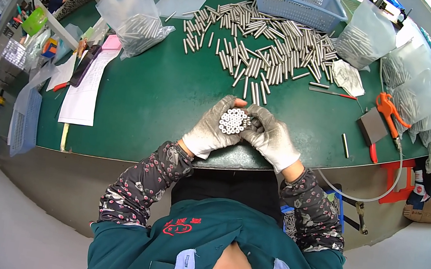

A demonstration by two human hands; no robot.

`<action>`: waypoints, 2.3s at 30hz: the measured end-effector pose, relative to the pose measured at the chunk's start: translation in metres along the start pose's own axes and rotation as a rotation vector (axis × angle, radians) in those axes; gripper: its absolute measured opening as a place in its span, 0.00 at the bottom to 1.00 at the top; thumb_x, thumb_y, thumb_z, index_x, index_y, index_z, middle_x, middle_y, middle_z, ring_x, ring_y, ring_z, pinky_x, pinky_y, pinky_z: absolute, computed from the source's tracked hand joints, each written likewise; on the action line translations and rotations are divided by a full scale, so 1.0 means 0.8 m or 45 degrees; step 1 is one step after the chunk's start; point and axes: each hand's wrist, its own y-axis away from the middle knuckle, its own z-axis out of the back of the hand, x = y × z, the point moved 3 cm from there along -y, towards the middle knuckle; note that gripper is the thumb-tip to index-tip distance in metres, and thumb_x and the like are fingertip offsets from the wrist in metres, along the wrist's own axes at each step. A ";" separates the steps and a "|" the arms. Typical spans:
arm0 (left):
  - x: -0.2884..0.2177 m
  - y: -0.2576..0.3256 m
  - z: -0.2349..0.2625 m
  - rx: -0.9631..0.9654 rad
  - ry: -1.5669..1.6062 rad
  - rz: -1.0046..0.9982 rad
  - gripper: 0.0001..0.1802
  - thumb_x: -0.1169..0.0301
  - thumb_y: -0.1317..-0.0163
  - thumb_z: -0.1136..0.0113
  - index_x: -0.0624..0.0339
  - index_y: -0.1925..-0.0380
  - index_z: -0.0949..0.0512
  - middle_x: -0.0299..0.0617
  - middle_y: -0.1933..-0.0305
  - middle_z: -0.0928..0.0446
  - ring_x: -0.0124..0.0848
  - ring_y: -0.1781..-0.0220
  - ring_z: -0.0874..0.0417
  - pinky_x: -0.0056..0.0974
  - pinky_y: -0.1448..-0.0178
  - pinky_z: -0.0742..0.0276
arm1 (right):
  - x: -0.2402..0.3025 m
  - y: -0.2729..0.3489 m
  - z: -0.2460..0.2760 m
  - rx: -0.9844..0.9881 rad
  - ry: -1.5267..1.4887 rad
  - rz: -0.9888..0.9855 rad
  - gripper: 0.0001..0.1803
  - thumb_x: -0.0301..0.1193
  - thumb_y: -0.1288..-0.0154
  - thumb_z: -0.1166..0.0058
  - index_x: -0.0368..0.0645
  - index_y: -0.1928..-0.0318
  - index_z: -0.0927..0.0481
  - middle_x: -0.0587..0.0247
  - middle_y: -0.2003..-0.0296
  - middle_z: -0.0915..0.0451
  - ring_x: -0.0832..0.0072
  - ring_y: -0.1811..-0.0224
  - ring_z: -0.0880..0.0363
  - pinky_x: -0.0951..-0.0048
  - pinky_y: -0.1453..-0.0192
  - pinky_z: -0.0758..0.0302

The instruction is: The worker is cleaning and organizing small cylindrical metal rods on a workbench using a brush, sandpaper block, and an air duster.

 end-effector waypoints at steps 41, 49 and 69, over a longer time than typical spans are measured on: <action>-0.002 -0.037 -0.015 0.074 -0.425 -0.201 0.59 0.80 0.63 0.32 0.51 0.31 0.58 0.34 0.63 0.25 0.25 0.62 0.24 0.29 0.52 0.29 | -0.017 0.002 0.014 -0.064 -0.163 -0.150 0.23 0.22 0.47 0.46 0.37 0.49 0.33 0.66 0.72 0.25 0.82 0.73 0.26 0.80 0.67 0.27; -0.008 -0.035 -0.015 0.095 -0.387 -0.222 0.52 0.82 0.63 0.36 0.54 0.33 0.49 0.35 0.66 0.25 0.24 0.65 0.24 0.28 0.57 0.28 | -0.014 0.006 0.017 0.005 -0.265 -0.319 0.21 0.21 0.46 0.49 0.37 0.49 0.34 0.64 0.74 0.26 0.81 0.75 0.27 0.79 0.71 0.29; -0.020 -0.035 -0.029 0.038 -0.394 -0.269 0.48 0.85 0.60 0.41 0.54 0.34 0.46 0.33 0.68 0.27 0.20 0.68 0.27 0.25 0.61 0.29 | -0.021 0.023 0.023 0.013 -0.511 -0.378 0.33 0.23 0.39 0.55 0.41 0.33 0.48 0.59 0.69 0.24 0.78 0.71 0.24 0.79 0.65 0.25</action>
